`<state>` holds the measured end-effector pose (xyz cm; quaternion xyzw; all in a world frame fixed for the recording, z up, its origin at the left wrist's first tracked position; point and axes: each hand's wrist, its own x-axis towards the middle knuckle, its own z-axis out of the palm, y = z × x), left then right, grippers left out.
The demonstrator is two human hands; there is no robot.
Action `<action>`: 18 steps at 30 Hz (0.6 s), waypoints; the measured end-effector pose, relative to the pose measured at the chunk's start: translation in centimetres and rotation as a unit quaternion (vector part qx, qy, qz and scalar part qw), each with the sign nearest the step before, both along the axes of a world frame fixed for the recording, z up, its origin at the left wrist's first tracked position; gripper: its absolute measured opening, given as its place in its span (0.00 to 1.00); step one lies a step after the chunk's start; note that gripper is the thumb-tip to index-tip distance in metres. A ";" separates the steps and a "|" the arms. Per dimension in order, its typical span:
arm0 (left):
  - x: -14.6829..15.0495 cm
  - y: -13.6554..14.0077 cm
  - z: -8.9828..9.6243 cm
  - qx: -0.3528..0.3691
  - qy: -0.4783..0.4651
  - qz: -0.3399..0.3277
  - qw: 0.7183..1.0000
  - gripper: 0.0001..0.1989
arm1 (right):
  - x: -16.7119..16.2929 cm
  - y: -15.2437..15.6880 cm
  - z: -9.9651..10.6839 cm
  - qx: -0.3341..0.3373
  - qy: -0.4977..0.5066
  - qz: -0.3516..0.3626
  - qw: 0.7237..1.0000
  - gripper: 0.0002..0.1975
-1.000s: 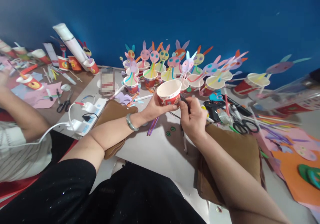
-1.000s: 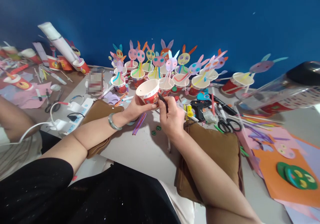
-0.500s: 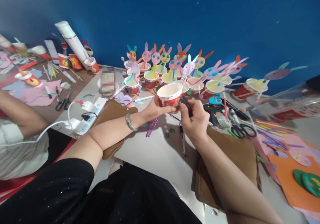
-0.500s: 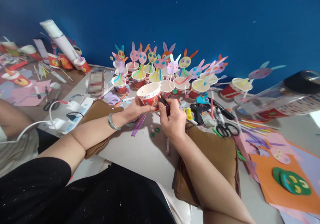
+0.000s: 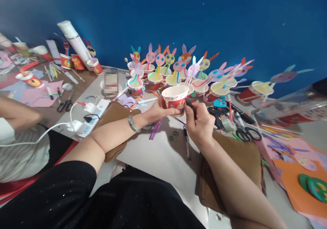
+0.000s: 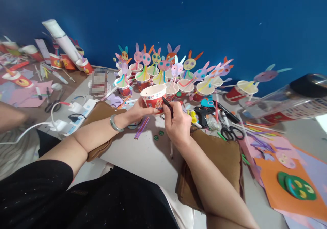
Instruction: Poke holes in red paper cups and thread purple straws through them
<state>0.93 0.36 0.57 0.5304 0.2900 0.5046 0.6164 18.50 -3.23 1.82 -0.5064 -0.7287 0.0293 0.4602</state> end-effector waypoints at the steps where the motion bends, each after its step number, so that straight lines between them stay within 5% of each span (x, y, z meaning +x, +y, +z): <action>1: -0.1 0.1 0.0 -0.003 0.000 -0.004 1.000 0.33 | 0.0 0.0 0.0 0.005 -0.004 0.000 1.000 0.15; 18: -0.7 0.9 -0.6 -0.031 -0.017 -0.074 0.997 0.30 | 0.9 0.1 0.3 0.032 -0.047 -0.018 0.998 0.15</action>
